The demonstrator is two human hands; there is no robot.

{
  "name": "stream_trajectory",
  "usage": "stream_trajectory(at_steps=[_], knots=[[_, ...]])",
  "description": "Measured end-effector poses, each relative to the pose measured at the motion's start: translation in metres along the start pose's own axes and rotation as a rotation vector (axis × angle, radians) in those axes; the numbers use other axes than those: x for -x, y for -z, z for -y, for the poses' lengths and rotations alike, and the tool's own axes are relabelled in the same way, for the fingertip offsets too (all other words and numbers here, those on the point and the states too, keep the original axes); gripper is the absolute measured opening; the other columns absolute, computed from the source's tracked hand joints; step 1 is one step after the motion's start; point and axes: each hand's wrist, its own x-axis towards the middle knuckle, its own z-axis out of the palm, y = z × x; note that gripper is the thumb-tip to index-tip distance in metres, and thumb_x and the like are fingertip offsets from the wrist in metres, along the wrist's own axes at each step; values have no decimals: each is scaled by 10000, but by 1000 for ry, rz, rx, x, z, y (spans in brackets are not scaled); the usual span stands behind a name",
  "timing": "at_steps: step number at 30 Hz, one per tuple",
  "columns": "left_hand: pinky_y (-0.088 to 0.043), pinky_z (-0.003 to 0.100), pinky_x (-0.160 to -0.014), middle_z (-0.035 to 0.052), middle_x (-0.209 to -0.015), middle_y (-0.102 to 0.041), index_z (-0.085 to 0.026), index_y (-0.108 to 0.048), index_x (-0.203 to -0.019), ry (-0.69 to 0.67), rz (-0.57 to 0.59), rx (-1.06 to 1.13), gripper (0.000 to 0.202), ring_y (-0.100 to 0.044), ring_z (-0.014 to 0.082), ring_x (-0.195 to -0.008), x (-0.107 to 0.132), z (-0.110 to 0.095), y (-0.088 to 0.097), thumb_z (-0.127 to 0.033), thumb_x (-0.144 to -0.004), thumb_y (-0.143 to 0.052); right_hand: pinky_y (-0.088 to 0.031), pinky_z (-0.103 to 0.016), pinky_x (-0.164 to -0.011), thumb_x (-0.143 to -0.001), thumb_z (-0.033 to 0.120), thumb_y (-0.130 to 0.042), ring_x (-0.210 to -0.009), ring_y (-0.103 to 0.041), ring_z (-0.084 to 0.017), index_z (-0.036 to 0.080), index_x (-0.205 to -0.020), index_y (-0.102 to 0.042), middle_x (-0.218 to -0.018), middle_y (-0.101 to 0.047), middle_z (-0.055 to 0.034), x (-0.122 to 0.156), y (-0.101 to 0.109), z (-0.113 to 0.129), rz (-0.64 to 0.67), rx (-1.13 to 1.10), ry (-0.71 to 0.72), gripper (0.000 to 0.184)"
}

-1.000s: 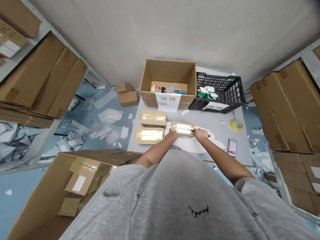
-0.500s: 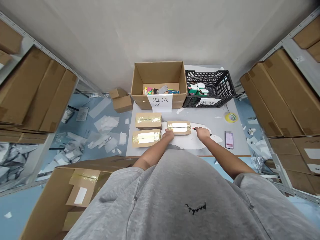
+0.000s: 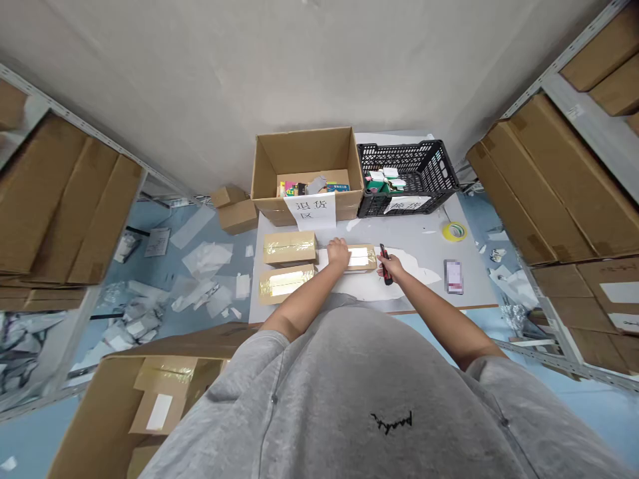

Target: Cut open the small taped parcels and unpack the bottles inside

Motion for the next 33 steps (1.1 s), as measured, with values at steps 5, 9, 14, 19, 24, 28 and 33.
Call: stream_trajectory(at_steps=[5,9,14,19,24,28,33], knots=[[-292,466,-1208,182,-1566,-461,-204,-399,-1582,-409,-162,-73,728,-422,324,-1433,-10,-2,-20,-617,-994,-519,-468,-196,-384,-837,439,-844,-444,-544,-99,199,-1072,-529,-695,-598,42,-14,-28,-13,-143,133,14,460],[-332,463,-1159,185,-1496,-528,-197,-359,-1610,-449,-125,-114,709,-498,325,-1349,-19,0,-38,-617,-1040,-400,-485,-212,-413,-803,488,-851,-512,-583,-110,184,-1075,-574,-868,-675,-36,-30,-29,-28,-201,270,12,494],[-412,427,-1072,250,-1372,-602,-107,-348,-1602,-532,-109,-197,718,-572,344,-1267,-30,2,-39,-571,-1056,-397,-494,-218,-456,-760,488,-871,-598,-634,-133,180,-1125,-582,-1006,-711,-86,-42,-28,-33,-200,346,1,558],[-474,423,-992,273,-1327,-628,-45,-380,-1567,-576,-39,-237,705,-639,340,-1172,-37,0,-32,-546,-1072,-363,-518,-233,-526,-798,522,-824,-692,-690,-168,178,-1191,-567,-1090,-720,-112,-42,-26,-33,-194,400,12,582],[-363,438,-1146,242,-1533,-491,-68,-370,-1584,-750,-178,-226,610,-509,323,-1359,-30,-10,-38,-387,-1066,-410,-541,-234,-605,-795,447,-851,-799,-731,-201,176,-1184,-556,-1051,-733,-109,-33,-21,-26,-197,386,58,559],[-387,443,-1116,216,-1550,-475,-112,-321,-1619,-700,-224,-203,643,-511,324,-1336,-25,-19,-46,-444,-1071,-384,-544,-234,-543,-987,392,-653,-564,-672,-155,202,-1142,-538,-773,-698,-11,-14,-23,-18,-195,104,64,271],[-413,438,-1087,222,-1467,-551,-113,-322,-1622,-660,-181,-210,625,-563,318,-1270,-31,-22,-47,-430,-1084,-363,-546,-243,-479,-1093,423,-432,-475,-671,-179,201,-1149,-497,-563,-598,47,17,-40,-21,8,-218,-97,238]])
